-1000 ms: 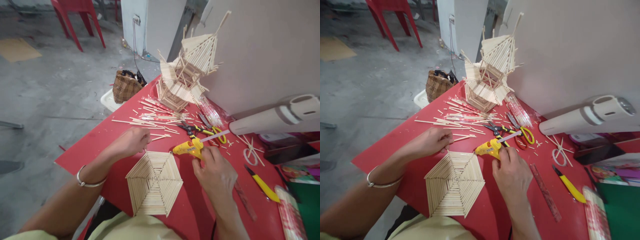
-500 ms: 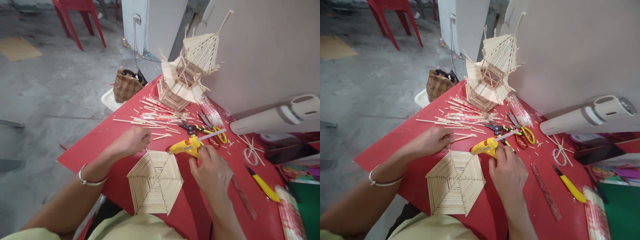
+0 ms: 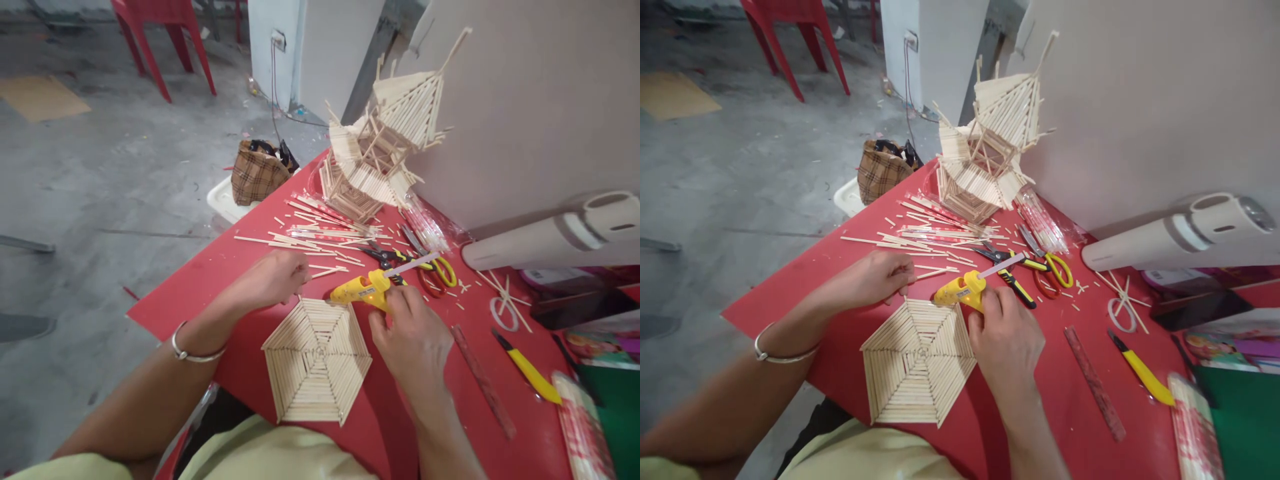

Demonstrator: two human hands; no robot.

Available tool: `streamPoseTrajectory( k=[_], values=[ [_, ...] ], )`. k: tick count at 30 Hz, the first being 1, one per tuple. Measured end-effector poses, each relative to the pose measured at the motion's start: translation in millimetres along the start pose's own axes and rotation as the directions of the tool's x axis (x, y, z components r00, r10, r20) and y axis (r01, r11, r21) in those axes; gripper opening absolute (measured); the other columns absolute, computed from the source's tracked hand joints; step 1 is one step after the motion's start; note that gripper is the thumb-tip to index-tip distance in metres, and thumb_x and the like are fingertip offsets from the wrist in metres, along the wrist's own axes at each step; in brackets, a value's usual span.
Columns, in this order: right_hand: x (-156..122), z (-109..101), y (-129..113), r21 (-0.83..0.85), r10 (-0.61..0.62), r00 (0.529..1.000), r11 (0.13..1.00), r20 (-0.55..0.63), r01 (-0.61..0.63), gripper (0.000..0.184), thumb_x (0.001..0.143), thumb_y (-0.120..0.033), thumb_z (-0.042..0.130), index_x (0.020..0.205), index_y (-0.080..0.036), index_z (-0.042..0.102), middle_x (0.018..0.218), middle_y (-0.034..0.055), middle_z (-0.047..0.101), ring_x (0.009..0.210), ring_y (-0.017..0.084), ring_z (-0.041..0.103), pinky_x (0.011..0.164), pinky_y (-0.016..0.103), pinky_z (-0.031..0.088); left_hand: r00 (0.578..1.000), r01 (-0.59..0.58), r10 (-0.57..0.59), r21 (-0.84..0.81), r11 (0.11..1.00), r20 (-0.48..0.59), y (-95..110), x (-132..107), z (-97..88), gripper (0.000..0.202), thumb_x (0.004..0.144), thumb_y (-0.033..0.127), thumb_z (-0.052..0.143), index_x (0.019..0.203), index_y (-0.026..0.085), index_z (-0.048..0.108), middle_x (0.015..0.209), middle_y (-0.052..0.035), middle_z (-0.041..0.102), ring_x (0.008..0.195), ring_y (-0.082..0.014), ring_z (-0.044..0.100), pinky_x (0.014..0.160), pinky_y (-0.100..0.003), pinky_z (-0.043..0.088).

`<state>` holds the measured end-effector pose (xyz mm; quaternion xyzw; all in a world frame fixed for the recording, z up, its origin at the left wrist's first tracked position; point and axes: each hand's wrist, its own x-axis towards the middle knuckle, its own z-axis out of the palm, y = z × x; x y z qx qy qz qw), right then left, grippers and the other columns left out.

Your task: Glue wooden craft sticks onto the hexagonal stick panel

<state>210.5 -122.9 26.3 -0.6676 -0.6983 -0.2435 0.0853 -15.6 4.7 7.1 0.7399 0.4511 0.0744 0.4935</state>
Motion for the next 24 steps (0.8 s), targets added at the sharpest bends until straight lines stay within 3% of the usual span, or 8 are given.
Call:
streamPoseTrajectory(
  k=[9,24],
  values=[
    [1.9,1.9,-15.6,0.002,0.010,1.000,1.000,0.015,-0.010,0.016,0.086,-0.021,0.055,0.097,-0.018,0.067,0.085,0.0011,0.066,0.064,0.014,0.051,0.061,0.029,0.033,0.998,-0.015,0.017,0.034,0.999,-0.064,-5.3,-0.9,0.8,0.016,0.087,0.028,0.048,0.076,0.020,0.055,0.065,-0.0004,0.066,0.047,-0.0117,0.058,0.046,-0.024,0.039],
    [11.7,-3.3,-36.3,0.066,-0.014,1.000,0.998,0.022,0.012,0.010,0.085,-0.019,0.057,0.091,-0.018,0.065,0.083,0.0011,0.065,0.063,0.013,0.048,0.059,0.029,0.032,0.999,-0.018,0.019,0.033,0.999,-0.041,-2.3,-5.0,-1.4,0.010,0.081,0.020,0.046,0.075,0.019,0.054,0.068,-0.0025,0.068,0.044,-0.0114,0.057,0.046,-0.025,0.033]
  ],
)
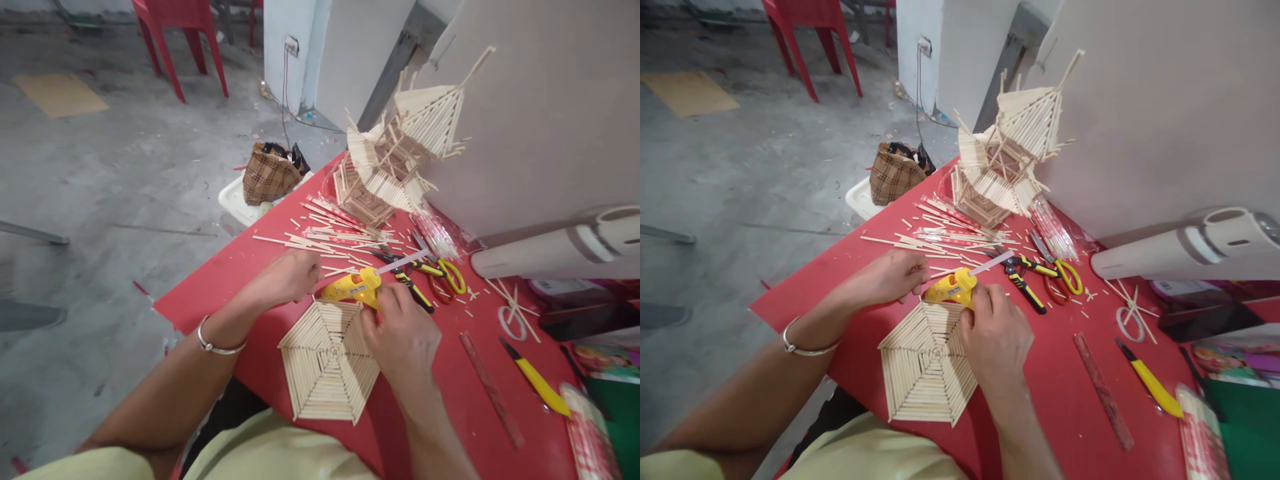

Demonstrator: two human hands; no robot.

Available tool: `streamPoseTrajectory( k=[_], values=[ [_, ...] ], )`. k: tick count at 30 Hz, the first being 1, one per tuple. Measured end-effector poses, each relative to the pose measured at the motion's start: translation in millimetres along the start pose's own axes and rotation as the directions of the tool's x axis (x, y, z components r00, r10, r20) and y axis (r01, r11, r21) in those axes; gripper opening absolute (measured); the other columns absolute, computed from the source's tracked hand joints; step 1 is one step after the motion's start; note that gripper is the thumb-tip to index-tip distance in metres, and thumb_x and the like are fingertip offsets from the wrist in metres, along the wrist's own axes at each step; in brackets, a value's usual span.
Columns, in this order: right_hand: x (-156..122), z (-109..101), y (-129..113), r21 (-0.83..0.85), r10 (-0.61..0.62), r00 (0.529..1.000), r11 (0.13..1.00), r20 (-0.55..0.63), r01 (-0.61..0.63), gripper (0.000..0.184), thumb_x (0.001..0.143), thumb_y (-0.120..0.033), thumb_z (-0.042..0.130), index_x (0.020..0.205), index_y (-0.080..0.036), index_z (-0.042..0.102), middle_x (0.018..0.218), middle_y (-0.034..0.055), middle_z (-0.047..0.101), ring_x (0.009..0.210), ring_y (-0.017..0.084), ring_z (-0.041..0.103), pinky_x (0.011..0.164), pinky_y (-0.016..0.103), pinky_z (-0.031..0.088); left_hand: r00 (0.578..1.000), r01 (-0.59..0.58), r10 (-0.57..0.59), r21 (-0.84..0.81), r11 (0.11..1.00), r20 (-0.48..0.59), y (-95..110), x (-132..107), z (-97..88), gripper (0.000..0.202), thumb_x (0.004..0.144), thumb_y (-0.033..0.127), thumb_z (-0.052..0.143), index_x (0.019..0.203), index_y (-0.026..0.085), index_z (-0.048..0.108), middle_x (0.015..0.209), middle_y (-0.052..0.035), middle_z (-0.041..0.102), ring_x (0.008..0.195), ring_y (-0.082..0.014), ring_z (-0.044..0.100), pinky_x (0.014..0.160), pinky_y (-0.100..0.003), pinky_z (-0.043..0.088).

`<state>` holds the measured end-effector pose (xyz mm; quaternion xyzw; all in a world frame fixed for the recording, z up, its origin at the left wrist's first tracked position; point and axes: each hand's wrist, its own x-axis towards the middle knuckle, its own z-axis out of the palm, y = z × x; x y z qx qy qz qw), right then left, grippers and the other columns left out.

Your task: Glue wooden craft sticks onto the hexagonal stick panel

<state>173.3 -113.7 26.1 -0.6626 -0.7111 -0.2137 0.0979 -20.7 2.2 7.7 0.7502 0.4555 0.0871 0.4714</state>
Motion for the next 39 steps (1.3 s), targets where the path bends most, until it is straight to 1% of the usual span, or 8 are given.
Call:
streamPoseTrajectory(
  k=[4,7,14,20,26,32,39],
  values=[
    [1.1,1.9,-4.1,0.001,-0.005,1.000,1.000,0.009,0.005,0.013,0.085,-0.018,0.057,0.095,-0.018,0.066,0.083,0.0004,0.064,0.065,0.014,0.049,0.060,0.030,0.033,0.999,-0.012,0.014,0.039,0.999,-0.044,1.9,-1.4,-2.1,0.013,0.082,0.018,0.043,0.072,0.019,0.052,0.067,-0.0019,0.066,0.046,-0.0110,0.054,0.049,-0.026,0.032],
    [1.2,3.1,-5.3,-0.004,-0.008,1.000,1.000,0.009,0.008,0.013,0.086,-0.018,0.056,0.094,-0.019,0.066,0.082,0.0002,0.064,0.064,0.014,0.048,0.060,0.030,0.033,0.998,-0.005,0.010,0.075,0.997,-0.069,5.4,-2.9,-4.3,0.015,0.082,0.015,0.043,0.070,0.019,0.050,0.065,-0.0012,0.063,0.048,-0.0110,0.052,0.051,-0.026,0.032],
    [3.4,2.1,-5.3,-0.015,-0.008,1.000,1.000,-0.020,0.007,0.013,0.085,-0.017,0.056,0.092,-0.019,0.066,0.080,0.0001,0.064,0.062,0.014,0.045,0.060,0.030,0.032,0.997,-0.009,0.017,0.110,0.994,-0.076,6.7,-2.8,-4.6,0.015,0.083,0.014,0.045,0.069,0.019,0.049,0.067,-0.0006,0.062,0.051,-0.0107,0.049,0.053,-0.026,0.030],
    [3.3,0.6,-4.0,-0.022,-0.012,1.000,1.000,-0.013,0.012,0.016,0.085,-0.017,0.056,0.096,-0.018,0.066,0.084,0.0009,0.065,0.062,0.014,0.046,0.059,0.029,0.032,0.996,-0.010,0.020,0.129,0.992,-0.083,5.4,-2.0,-4.9,0.016,0.083,0.014,0.044,0.068,0.019,0.046,0.067,-0.0004,0.060,0.053,-0.0113,0.047,0.053,-0.027,0.027],
    [1.3,0.9,-3.0,-0.010,-0.012,1.000,1.000,-0.007,0.011,0.015,0.085,-0.017,0.055,0.095,-0.018,0.066,0.082,0.0008,0.064,0.063,0.014,0.047,0.060,0.029,0.032,0.992,-0.047,0.066,0.173,0.984,-0.107,1.2,0.9,-1.8,0.015,0.083,0.017,0.046,0.069,0.019,0.051,0.073,-0.0024,0.062,0.063,-0.0141,0.050,0.057,-0.028,0.028],
    [0.7,-0.4,-3.2,0.012,-0.006,1.000,1.000,0.002,0.006,0.013,0.086,-0.017,0.055,0.093,-0.019,0.066,0.082,0.0007,0.064,0.064,0.014,0.048,0.061,0.030,0.033,0.992,-0.050,0.070,0.182,0.982,-0.106,-1.5,1.7,-0.7,0.016,0.085,0.020,0.046,0.071,0.019,0.053,0.075,-0.0030,0.064,0.063,-0.0146,0.050,0.057,-0.028,0.028],
    [0.8,1.3,-3.4,0.028,0.001,1.000,1.000,-0.001,-0.001,0.016,0.085,-0.017,0.054,0.095,-0.018,0.066,0.080,0.0008,0.063,0.064,0.014,0.047,0.059,0.030,0.032,0.991,-0.048,0.070,0.186,0.981,-0.112,-3.0,2.3,-0.2,0.015,0.084,0.020,0.048,0.071,0.019,0.055,0.074,-0.0028,0.064,0.062,-0.0149,0.050,0.057,-0.029,0.030]
  ],
)
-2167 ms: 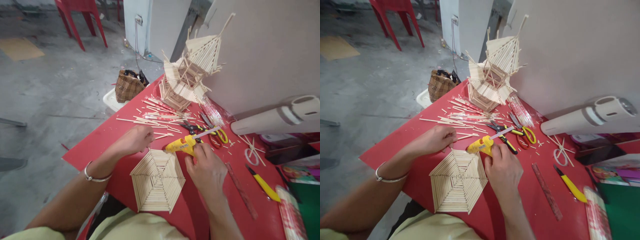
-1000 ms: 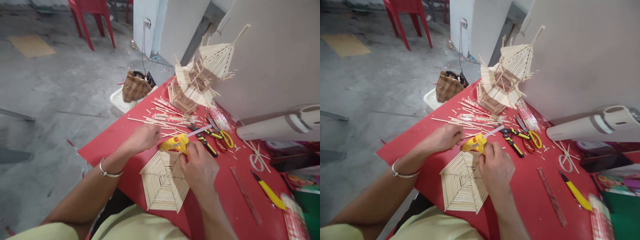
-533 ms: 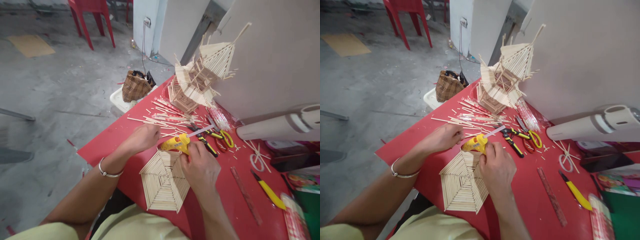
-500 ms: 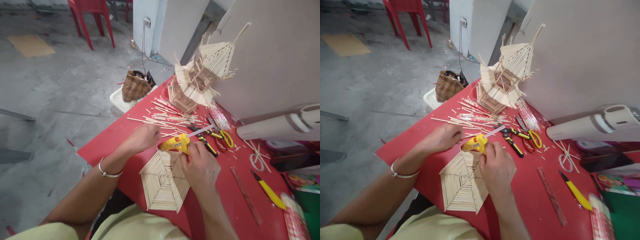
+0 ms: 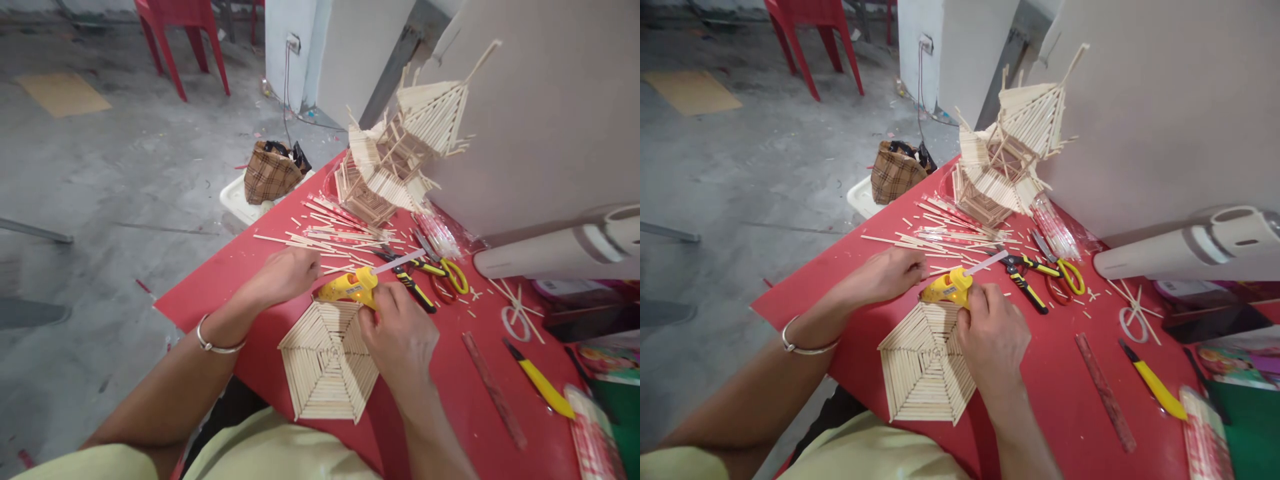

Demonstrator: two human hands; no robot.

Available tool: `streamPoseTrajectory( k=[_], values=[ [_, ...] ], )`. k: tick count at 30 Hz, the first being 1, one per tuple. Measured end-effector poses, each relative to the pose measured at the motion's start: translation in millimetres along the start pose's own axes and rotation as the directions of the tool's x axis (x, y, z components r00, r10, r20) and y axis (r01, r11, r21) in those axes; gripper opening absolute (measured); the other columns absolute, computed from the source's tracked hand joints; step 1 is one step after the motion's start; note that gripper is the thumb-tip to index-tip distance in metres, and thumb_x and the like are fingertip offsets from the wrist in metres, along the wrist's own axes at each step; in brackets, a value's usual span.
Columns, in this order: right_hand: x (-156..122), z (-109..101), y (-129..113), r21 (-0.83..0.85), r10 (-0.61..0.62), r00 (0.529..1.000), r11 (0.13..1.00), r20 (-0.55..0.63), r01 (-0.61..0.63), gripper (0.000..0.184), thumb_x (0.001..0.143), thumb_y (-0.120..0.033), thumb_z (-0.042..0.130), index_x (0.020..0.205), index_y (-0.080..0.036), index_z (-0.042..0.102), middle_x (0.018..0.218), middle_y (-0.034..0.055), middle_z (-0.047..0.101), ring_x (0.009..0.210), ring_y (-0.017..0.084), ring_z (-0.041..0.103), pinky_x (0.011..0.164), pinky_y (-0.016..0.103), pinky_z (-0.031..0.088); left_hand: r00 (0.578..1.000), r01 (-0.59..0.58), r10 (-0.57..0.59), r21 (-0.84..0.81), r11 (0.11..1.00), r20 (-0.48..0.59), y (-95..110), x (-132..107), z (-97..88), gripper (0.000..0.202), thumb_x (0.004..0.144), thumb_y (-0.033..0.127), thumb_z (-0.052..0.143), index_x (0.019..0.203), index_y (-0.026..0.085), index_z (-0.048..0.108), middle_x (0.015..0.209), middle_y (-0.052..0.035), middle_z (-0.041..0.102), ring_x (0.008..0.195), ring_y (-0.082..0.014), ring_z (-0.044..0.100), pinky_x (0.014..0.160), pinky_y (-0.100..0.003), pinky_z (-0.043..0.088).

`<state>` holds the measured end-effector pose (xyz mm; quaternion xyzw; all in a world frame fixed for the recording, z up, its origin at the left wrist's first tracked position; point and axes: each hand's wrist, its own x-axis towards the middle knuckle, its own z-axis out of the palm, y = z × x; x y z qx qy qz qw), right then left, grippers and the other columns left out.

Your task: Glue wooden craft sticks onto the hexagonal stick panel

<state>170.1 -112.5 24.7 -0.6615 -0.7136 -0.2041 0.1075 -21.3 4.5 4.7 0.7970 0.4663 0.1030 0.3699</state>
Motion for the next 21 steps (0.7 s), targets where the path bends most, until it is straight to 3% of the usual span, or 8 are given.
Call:
streamPoseTrajectory(
  k=[6,14,21],
  values=[
    [-3.5,-2.2,3.5,0.000,-0.001,1.000,1.000,-0.008,0.001,0.014,0.084,-0.019,0.056,0.095,-0.018,0.065,0.085,0.0022,0.065,0.066,0.014,0.052,0.061,0.029,0.035,1.000,-0.015,0.015,-0.003,1.000,-0.010,-2.3,0.7,1.6,0.016,0.085,0.022,0.048,0.071,0.019,0.054,0.072,-0.0024,0.063,0.062,-0.0150,0.049,0.056,-0.029,0.029],
    [-13.0,6.5,7.5,0.081,0.124,0.990,0.988,0.064,-0.129,0.038,0.089,-0.049,0.059,0.110,-0.018,0.062,0.092,0.0050,0.065,0.076,0.017,0.061,0.058,0.027,0.038,0.999,-0.028,0.026,-0.034,0.999,-0.032,-3.5,2.8,2.7,0.018,0.087,0.024,0.050,0.070,0.019,0.052,0.070,-0.0012,0.061,0.063,-0.0143,0.049,0.057,-0.029,0.029],
    [-24.2,11.1,12.7,0.137,0.196,0.976,0.969,0.093,-0.207,0.039,0.088,-0.052,0.061,0.107,-0.019,0.062,0.093,0.0045,0.065,0.075,0.017,0.060,0.058,0.027,0.040,0.999,-0.027,0.019,-0.169,0.985,-0.045,-1.6,7.3,1.2,0.015,0.087,0.021,0.051,0.075,0.017,0.059,0.073,-0.0019,0.063,0.068,-0.0148,0.053,0.063,-0.028,0.038]
  ],
)
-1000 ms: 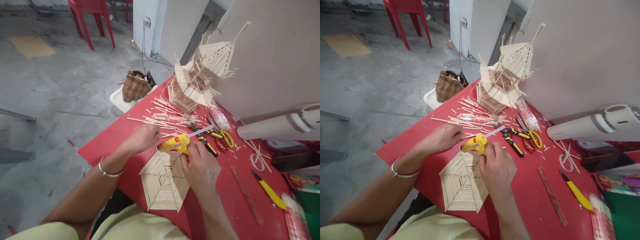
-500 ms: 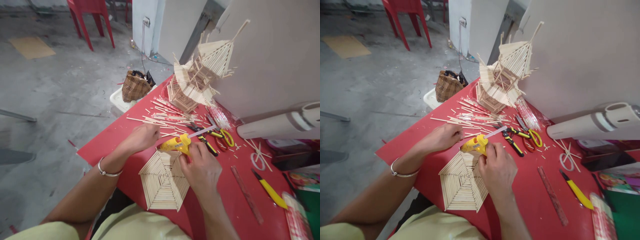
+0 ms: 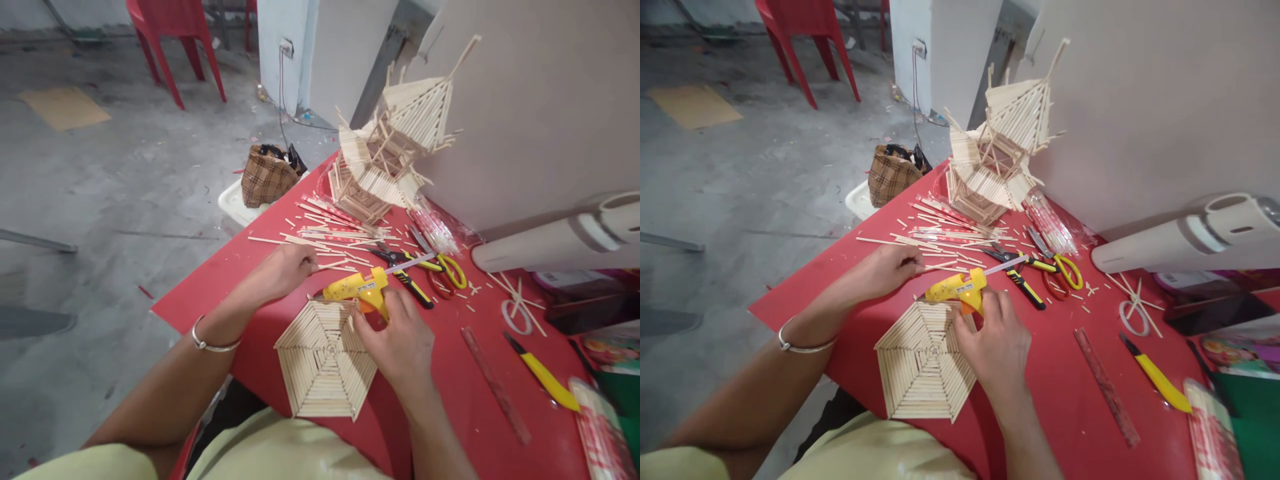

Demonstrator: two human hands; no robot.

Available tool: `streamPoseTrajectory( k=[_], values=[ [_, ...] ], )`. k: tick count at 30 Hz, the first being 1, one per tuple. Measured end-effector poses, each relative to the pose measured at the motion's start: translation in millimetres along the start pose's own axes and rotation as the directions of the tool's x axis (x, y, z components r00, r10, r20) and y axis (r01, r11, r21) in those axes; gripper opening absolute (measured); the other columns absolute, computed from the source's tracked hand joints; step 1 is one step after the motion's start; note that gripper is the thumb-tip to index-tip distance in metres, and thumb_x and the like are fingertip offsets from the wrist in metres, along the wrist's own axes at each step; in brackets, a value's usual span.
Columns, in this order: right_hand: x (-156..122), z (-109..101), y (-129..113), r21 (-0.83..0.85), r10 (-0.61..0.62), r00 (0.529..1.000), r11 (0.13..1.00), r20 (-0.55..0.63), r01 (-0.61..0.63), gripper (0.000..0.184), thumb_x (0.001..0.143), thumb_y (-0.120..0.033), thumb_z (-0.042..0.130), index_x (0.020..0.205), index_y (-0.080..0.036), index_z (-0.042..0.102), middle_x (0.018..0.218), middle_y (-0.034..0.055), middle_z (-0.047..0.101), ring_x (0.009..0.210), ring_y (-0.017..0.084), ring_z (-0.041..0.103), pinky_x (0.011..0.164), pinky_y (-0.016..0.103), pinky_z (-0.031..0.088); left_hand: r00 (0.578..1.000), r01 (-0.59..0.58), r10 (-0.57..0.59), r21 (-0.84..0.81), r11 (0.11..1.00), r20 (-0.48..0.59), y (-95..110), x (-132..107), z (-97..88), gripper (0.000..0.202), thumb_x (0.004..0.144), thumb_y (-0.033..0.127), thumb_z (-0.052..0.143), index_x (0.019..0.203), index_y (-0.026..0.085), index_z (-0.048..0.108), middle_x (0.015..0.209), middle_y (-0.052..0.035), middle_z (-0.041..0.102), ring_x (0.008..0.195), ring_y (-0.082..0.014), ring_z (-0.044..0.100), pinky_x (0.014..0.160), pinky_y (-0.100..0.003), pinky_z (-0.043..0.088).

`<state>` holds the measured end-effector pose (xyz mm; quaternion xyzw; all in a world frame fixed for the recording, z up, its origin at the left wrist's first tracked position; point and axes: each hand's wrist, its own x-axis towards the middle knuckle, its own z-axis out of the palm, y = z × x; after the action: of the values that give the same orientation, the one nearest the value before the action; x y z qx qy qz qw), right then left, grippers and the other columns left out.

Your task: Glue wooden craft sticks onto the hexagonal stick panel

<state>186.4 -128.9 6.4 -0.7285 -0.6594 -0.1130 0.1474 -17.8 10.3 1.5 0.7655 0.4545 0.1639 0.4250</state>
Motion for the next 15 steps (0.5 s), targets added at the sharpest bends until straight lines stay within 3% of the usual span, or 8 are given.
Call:
streamPoseTrajectory(
  k=[4,10,13,15],
  values=[
    [-2.8,-0.1,4.9,0.040,0.010,1.000,0.999,-0.028,-0.009,0.038,0.088,-0.055,0.059,0.101,-0.019,0.062,0.090,0.0053,0.064,0.072,0.016,0.058,0.059,0.027,0.039,1.000,-0.028,0.029,-0.011,1.000,0.009,1.7,3.3,-0.9,0.018,0.087,0.019,0.049,0.080,0.016,0.066,0.076,-0.0031,0.067,0.070,-0.0155,0.055,0.066,-0.029,0.039],
    [-6.0,-1.3,13.4,0.083,0.102,0.995,0.991,-0.019,-0.100,0.046,0.085,-0.061,0.062,0.103,-0.019,0.063,0.091,0.0066,0.065,0.076,0.019,0.059,0.062,0.028,0.041,0.998,-0.065,0.066,-0.052,0.996,0.002,2.4,3.8,0.6,0.017,0.086,0.020,0.052,0.072,0.016,0.062,0.069,-0.0009,0.062,0.065,-0.0130,0.052,0.062,-0.027,0.037],
    [-11.4,-7.5,29.5,0.269,0.248,0.958,0.922,0.142,-0.278,0.051,0.081,-0.067,0.064,0.100,-0.020,0.063,0.083,0.0030,0.064,0.071,0.018,0.058,0.063,0.027,0.043,0.998,-0.046,0.049,-0.087,0.995,0.030,2.4,3.3,1.9,0.012,0.083,0.018,0.054,0.076,0.016,0.064,0.069,-0.0001,0.062,0.063,-0.0116,0.051,0.060,-0.025,0.037],
    [-20.0,-12.8,47.5,0.328,0.372,0.886,0.830,0.279,-0.451,0.052,0.078,-0.071,0.064,0.096,-0.021,0.063,0.073,-0.0013,0.061,0.062,0.016,0.054,0.058,0.026,0.041,0.999,-0.019,0.024,-0.091,0.996,0.046,3.4,3.0,1.7,0.012,0.082,0.017,0.055,0.078,0.015,0.066,0.071,-0.0006,0.065,0.063,-0.0113,0.052,0.060,-0.025,0.038]
  ],
)
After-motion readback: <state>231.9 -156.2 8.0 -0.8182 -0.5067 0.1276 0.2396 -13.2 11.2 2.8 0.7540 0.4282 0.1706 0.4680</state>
